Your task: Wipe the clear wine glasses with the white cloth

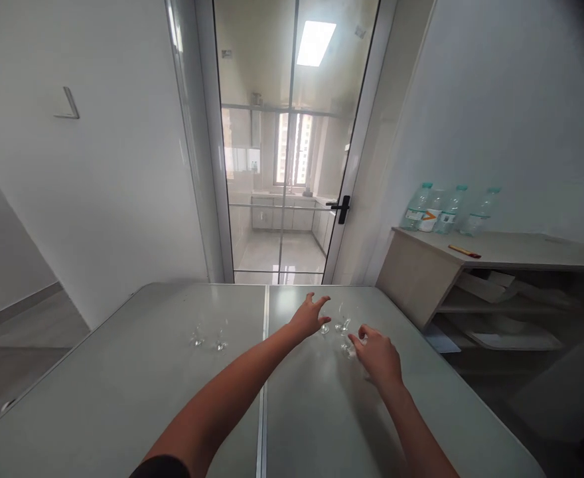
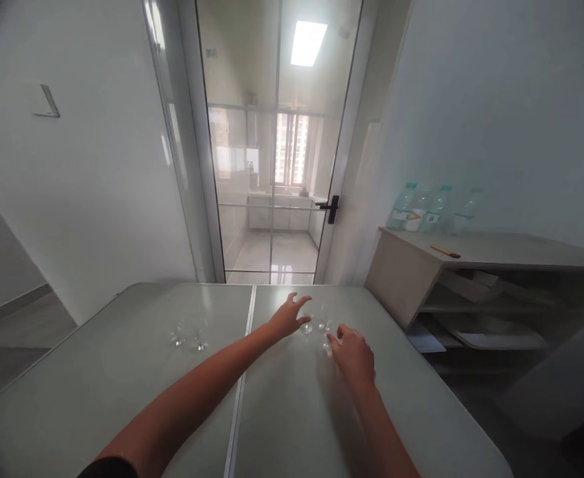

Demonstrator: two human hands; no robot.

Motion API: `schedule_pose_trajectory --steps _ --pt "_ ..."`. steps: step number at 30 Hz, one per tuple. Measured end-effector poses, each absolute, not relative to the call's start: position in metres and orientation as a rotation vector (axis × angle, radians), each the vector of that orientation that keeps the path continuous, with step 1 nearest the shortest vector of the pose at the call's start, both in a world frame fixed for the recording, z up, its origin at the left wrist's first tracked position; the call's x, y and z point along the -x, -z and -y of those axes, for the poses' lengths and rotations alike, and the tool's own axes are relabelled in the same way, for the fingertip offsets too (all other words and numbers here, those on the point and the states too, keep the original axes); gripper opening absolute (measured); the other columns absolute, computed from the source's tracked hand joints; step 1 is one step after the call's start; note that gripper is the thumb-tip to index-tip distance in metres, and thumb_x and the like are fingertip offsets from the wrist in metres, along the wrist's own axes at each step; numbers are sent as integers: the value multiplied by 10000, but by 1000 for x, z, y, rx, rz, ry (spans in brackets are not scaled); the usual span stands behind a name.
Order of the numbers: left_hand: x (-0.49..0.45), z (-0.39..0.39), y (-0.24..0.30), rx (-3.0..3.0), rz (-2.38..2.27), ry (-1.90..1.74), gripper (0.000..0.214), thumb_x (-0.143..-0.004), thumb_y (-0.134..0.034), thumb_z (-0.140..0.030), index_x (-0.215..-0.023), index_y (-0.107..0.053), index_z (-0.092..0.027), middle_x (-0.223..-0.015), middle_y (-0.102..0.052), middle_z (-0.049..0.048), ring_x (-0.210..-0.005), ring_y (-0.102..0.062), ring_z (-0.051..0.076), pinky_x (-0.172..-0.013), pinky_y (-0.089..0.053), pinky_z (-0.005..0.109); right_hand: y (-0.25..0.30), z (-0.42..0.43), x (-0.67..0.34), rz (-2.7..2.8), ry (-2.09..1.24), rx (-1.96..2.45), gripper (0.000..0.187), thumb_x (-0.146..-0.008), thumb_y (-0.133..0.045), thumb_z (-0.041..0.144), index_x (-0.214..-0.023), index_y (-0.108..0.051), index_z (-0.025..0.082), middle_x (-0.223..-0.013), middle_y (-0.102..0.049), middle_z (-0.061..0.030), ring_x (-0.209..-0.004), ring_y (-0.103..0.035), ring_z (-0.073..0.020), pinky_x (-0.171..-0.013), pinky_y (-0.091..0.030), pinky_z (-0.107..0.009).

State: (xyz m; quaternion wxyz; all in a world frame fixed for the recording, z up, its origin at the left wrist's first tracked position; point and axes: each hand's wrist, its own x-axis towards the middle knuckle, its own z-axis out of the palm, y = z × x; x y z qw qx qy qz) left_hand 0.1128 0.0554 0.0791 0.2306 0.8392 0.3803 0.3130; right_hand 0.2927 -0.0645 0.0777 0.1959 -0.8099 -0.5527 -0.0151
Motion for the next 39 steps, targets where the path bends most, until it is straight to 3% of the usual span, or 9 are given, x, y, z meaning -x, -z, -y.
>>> schedule_pose_trajectory --steps 4,7,11,14,17,21,26,34,39 --pt "-128 -55 -81 -2293 -1123 -765 261 -832 -765 -253 -1063 -666 -182 -1220 -594 174 -884 -657 225 -865 -488 374 -82 75 -291 1546 -7 2293 271 -908 -569 495 -843 -632 239 -800 -714 -71 -713 -640 -229 -559 -295 -283" --pt "-127 -47 -87 -2280 -1169 -760 92 -889 -697 -258 -926 -660 -182 -1007 -645 101 -861 -646 218 -822 -486 343 -82 87 -288 1531 -12 2280 289 -898 -569 517 -817 -620 244 -795 -716 -74 -696 -630 -237 -562 -310 -288" --pt "-90 -8 -103 -2268 -1206 -878 103 -929 -655 -310 -935 -634 -209 -1043 -649 69 -868 -640 187 -812 -488 305 -79 108 -270 1505 69 2153 304 -884 -581 549 -844 -626 251 -883 -734 -69 -721 -640 -245 -582 -335 -299" --pt "-33 36 -114 -2241 -1218 -1203 84 -951 -625 -298 -914 -612 -224 -996 -670 40 -865 -647 175 -808 -507 292 -77 119 -242 1535 97 1930 303 -889 -583 541 -871 -637 244 -967 -743 -68 -745 -655 -238 -634 -382 -313" --pt "36 76 -120 -2143 -1346 -1371 77 -962 -601 -291 -920 -606 -227 -995 -684 35 -856 -671 170 -804 -545 299 -79 120 -198 1640 -21 1701 260 -904 -592 485 -898 -652 232 -1021 -744 -68 -789 -676 -228 -718 -425 -315" --pt "119 107 -116 -2099 -1653 -1450 81 -951 -587 -277 -888 -598 -227 -1021 -693 50 -1043 -678 221 -853 -576 331 -84 111 -123 1819 -268 1544 138 -904 -640 370 -896 -659 233 -1003 -739 -38 -854 -688 -216 -743 -433 -290" --pt "180 111 -106 -1959 -1967 -1402 102 -928 -578 -313 -865 -581 -233 -963 -702 27 -898 -715 208 -780 -590 309 -82 97 -35 2011 -399 1421 82 -897 -684 326 -910 -671 246 -1031 -734 -10 -775 -675 -177 -692 -408 -267" --pt "222 94 -98 -1792 -2148 -1310 165 -908 -572 -407 -871 -597 -248 -929 -719 25 -921 -732 224 -779 -564 286 -80 69 26 2136 -452 1385 174 -924 -666 376 -1054 -668 262 -1102 -722 -29 -814 -690 -185 -738 -435 -283" --pt "230 82 -92 -1786 -2176 -1222 205 -876 -586 -441 -822 -599 -244 -917 -721 38 -921 -726 231 -788 -555 290 -87 61 44 2156 -431 1437 562 -920 -672 388 -1432 -466 281 -1126 -728 -79 -947 -711 -251 -768 -467 -314"
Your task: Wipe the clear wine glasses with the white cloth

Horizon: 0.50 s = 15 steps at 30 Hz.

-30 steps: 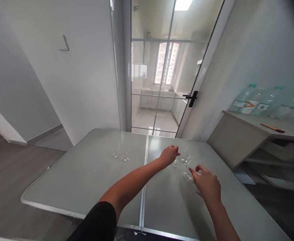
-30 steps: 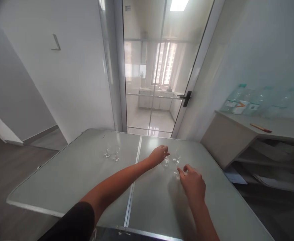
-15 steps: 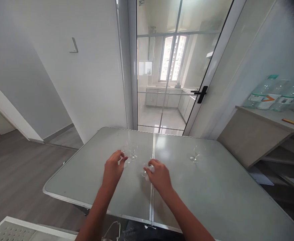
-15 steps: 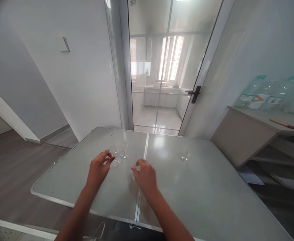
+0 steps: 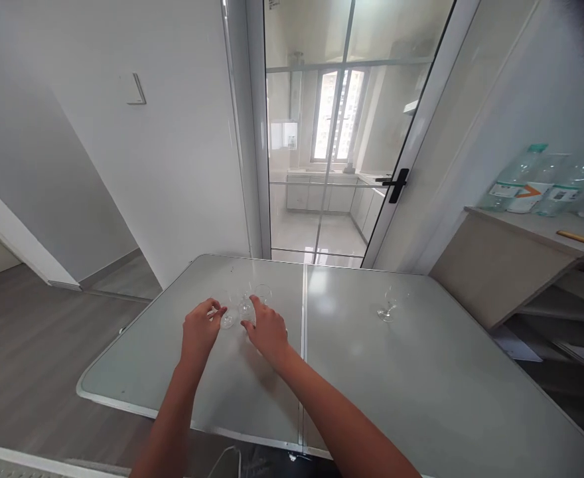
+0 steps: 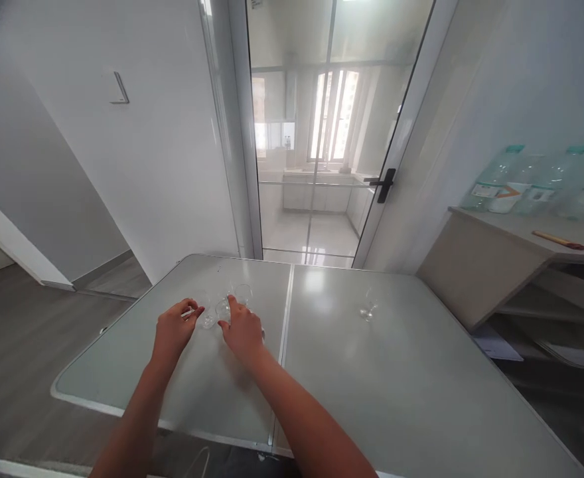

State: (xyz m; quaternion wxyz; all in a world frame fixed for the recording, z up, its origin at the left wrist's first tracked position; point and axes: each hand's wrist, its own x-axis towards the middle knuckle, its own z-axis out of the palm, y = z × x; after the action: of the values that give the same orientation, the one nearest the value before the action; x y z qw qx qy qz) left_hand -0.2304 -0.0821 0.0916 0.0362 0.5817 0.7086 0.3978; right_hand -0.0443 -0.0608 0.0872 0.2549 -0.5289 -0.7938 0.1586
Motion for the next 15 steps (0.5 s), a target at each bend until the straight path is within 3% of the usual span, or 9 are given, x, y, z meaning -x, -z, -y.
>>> schedule_pose_trajectory --steps 2,6,11,15 --pt "233 78 -87 -1758 -2198 -1191 206 -867 -590 -445 -813 -601 -246 -909 -730 37 -947 -724 237 -799 -548 293 -90 60 48 2166 -436 1458 686 -911 -685 391 -1505 -367 264 -1109 -735 -94 -963 -714 -267 -762 -475 -321" --pt "238 72 -80 -1720 -2241 -1120 211 -857 -598 -456 -836 -620 -247 -909 -742 40 -935 -734 240 -804 -534 299 -97 65 36 2168 -415 1484 769 -870 -733 444 -1509 -350 254 -1080 -742 -95 -951 -719 -281 -756 -478 -326" --pt "242 68 -73 -1741 -2226 -1083 233 -856 -599 -473 -878 -642 -246 -936 -752 44 -917 -740 238 -777 -525 294 -118 56 -33 2149 -295 1574 418 -931 -635 501 -1282 -557 287 -957 -747 -58 -901 -712 -245 -747 -454 -296" --pt "244 66 -69 -1704 -2252 -1111 247 -845 -616 -488 -889 -652 -247 -940 -756 41 -874 -744 235 -749 -528 294 -137 28 -141 1932 -153 2060 367 -958 -593 375 -1302 -572 248 -870 -738 -90 -799 -716 -228 -712 -459 -294"
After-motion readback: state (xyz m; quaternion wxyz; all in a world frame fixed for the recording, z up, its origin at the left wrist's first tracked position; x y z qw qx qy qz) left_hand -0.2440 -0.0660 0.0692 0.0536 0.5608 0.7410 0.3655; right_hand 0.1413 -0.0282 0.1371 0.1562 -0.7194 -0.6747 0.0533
